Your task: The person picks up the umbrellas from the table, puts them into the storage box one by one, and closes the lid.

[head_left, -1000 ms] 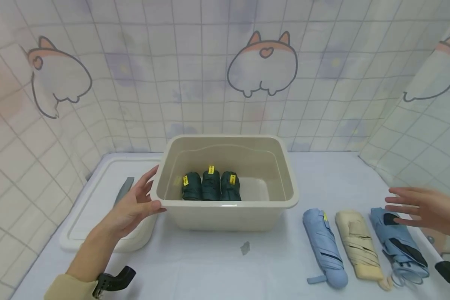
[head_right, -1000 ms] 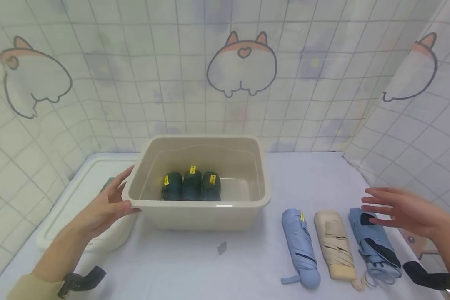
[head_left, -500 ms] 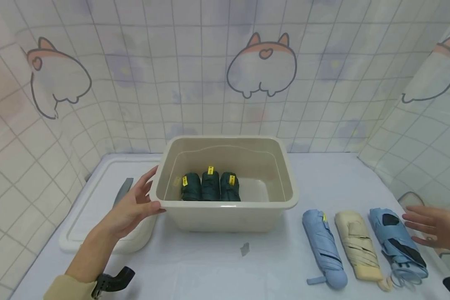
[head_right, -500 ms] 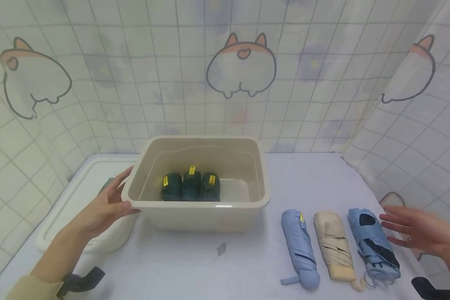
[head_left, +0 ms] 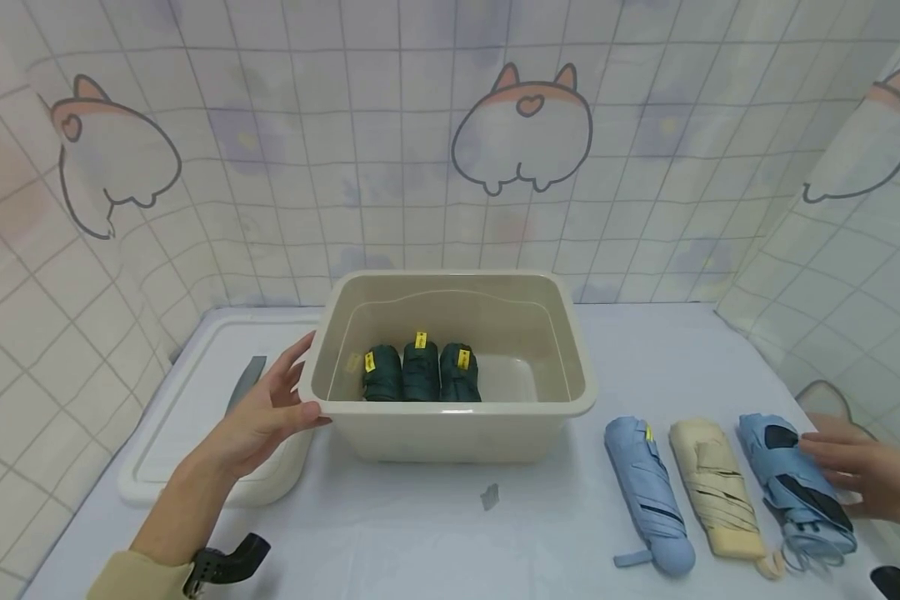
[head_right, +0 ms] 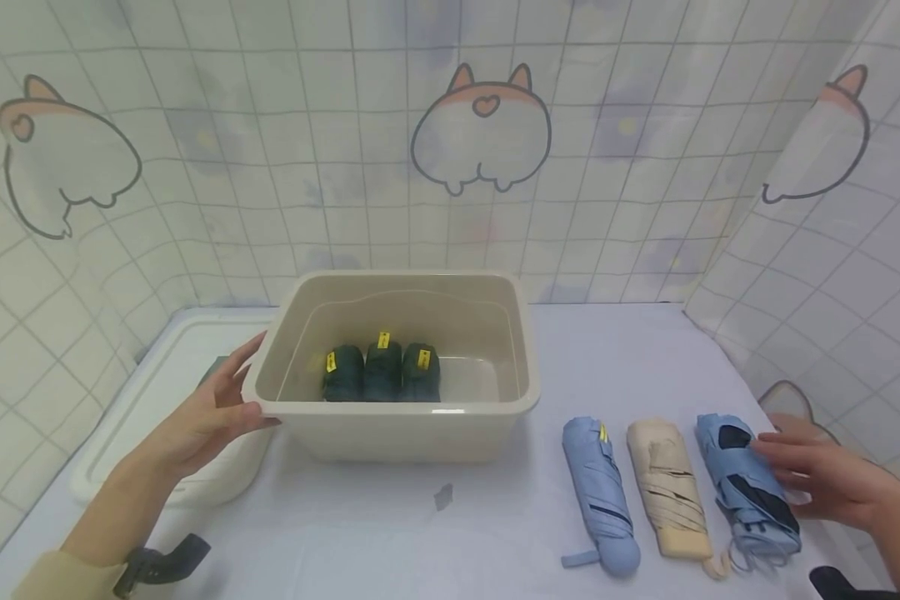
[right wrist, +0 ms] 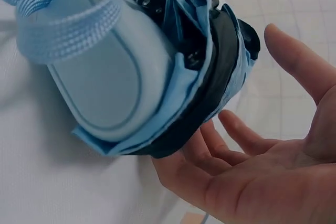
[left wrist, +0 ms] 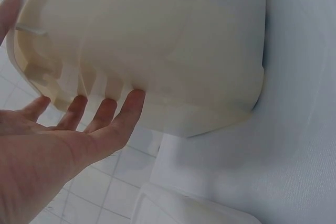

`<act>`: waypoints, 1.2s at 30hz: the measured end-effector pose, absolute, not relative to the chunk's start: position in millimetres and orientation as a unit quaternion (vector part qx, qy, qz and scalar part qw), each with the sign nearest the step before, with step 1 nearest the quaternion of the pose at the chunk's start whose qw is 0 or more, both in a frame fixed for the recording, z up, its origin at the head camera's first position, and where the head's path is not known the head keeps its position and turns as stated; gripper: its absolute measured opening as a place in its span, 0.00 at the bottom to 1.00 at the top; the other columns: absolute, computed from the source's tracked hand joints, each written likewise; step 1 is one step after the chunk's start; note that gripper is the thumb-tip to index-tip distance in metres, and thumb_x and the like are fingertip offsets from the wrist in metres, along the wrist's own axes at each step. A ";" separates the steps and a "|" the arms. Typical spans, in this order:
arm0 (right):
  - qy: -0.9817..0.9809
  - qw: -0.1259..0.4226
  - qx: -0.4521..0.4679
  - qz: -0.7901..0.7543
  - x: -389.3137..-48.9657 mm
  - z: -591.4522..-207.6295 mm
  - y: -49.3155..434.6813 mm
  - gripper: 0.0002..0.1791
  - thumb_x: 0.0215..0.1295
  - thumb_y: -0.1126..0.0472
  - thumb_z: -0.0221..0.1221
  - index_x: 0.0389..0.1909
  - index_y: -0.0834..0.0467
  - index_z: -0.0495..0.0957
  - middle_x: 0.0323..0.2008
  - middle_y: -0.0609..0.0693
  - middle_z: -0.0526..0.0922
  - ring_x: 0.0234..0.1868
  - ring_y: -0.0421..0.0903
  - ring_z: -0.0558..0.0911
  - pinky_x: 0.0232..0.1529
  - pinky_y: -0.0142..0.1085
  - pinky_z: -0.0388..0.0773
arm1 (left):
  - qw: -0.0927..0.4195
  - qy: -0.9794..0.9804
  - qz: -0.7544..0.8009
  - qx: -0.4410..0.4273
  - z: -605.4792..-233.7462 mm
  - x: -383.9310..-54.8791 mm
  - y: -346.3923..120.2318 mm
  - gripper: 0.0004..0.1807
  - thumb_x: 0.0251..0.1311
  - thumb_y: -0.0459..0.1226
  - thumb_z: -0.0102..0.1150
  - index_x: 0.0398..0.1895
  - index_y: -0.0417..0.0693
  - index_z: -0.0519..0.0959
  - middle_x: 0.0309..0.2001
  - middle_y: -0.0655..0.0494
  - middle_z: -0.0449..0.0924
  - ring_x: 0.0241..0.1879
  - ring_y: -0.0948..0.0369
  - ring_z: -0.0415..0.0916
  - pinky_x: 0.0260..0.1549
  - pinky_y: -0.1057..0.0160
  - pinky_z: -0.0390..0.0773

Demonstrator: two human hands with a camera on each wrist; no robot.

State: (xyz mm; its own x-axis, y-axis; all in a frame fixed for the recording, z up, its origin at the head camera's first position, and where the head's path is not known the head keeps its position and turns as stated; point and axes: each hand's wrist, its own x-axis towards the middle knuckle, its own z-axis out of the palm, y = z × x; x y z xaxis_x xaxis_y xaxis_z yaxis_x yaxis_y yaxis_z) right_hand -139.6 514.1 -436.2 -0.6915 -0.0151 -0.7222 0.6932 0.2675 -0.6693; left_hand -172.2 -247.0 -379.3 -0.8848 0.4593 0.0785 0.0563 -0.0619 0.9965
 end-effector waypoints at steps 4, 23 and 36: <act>0.751 0.303 0.214 -0.547 -140.2 -439.7 511.7 0.59 0.79 0.42 0.52 0.72 0.67 0.13 0.70 0.76 0.13 0.70 0.80 0.23 0.63 0.76 0.52 | 0.143 0.670 0.703 0.193 -378.8 -172.2 -246.8 0.52 0.66 0.34 0.67 0.84 0.60 0.44 0.75 0.38 0.51 0.66 0.48 0.68 0.55 0.54 0.78; 0.812 0.287 0.184 -0.474 -140.0 -431.0 486.1 0.64 0.74 0.47 0.60 0.71 0.73 0.14 0.69 0.82 0.20 0.69 0.85 0.35 0.55 0.76 0.63 | 0.143 0.670 0.701 0.199 -378.5 -171.9 -248.3 0.52 0.66 0.35 0.67 0.84 0.61 0.45 0.76 0.38 0.50 0.67 0.47 0.66 0.55 0.53 0.77; 0.819 0.276 0.183 -0.469 -145.0 -423.2 482.4 0.58 0.73 0.51 0.56 0.71 0.78 0.20 0.67 0.87 0.26 0.67 0.89 0.37 0.59 0.74 0.61 | 0.144 0.666 0.704 0.202 -377.4 -172.1 -248.0 0.51 0.66 0.34 0.67 0.84 0.61 0.45 0.75 0.37 0.50 0.66 0.49 0.68 0.55 0.53 0.78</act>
State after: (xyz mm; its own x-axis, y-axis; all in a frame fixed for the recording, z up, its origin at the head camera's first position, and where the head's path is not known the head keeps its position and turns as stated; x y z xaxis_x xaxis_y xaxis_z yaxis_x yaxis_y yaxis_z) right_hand -145.0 482.4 -423.2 -0.7815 0.0410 -0.6225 0.5574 0.4942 -0.6671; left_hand -172.1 -248.0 -377.4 -0.8772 0.4712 0.0925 0.0663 -0.0720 0.9952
